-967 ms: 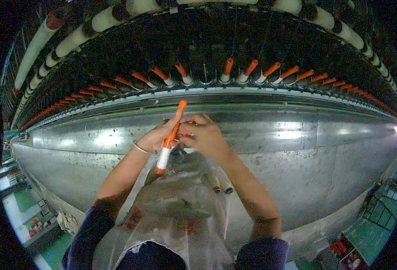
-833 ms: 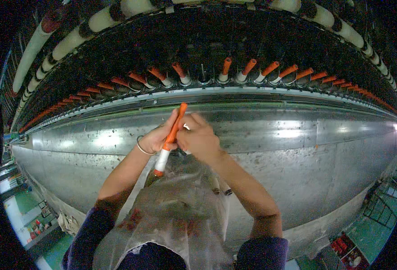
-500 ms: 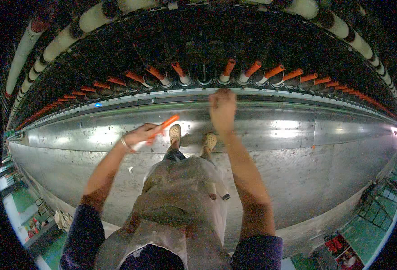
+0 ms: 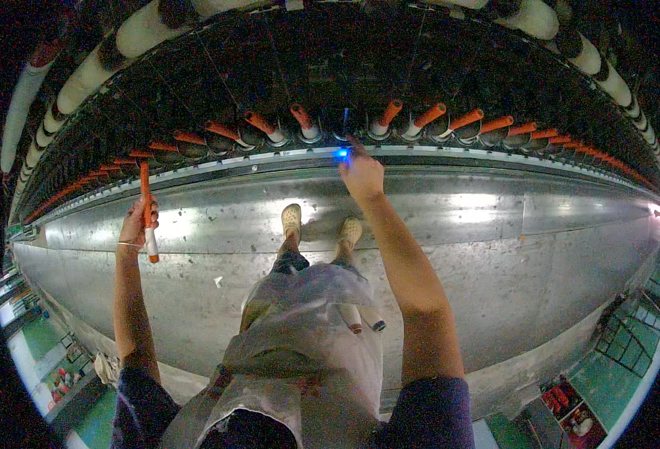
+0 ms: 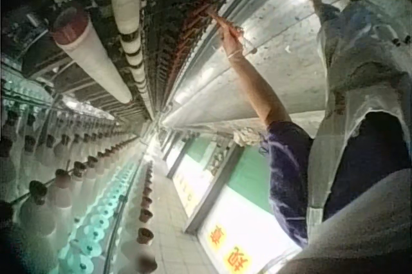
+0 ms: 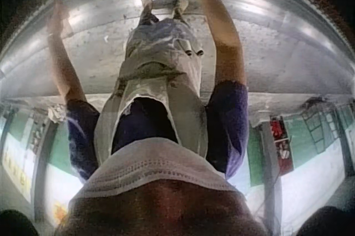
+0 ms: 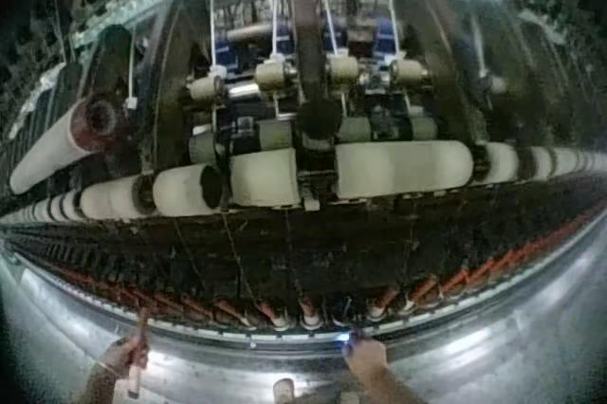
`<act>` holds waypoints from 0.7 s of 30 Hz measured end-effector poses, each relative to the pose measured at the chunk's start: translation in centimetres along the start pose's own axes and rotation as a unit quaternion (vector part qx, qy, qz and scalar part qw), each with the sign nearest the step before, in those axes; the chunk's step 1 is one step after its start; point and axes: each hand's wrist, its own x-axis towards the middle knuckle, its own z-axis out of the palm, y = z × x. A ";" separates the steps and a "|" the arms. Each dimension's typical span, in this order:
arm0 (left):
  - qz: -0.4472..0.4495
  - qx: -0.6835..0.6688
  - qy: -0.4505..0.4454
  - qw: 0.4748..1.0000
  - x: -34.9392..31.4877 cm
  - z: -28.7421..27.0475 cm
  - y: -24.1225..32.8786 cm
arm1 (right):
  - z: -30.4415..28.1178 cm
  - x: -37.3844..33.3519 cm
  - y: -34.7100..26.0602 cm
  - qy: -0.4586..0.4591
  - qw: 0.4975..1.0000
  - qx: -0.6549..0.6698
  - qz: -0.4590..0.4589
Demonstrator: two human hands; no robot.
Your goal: The person threads white yarn through a spinning machine, attaching it to orange bobbins and guiding it through rollers. They repeatedly remove and replace bobbins, adjust the yarn path, and secure the thread to ensure continuous operation.
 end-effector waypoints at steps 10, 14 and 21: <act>0.156 -0.018 0.019 0.987 1.6 7.2 -2.5 | 0.6 2.7 -3.3 0.293 0.627 0.587 0.420; 0.231 0.252 -0.075 0.937 -2.3 20.7 0.3 | -7.5 2.0 -3.5 0.216 0.673 0.641 0.300; 0.534 0.284 0.019 0.796 -0.5 37.5 2.1 | -17.3 5.4 -7.3 -0.071 0.748 0.631 0.193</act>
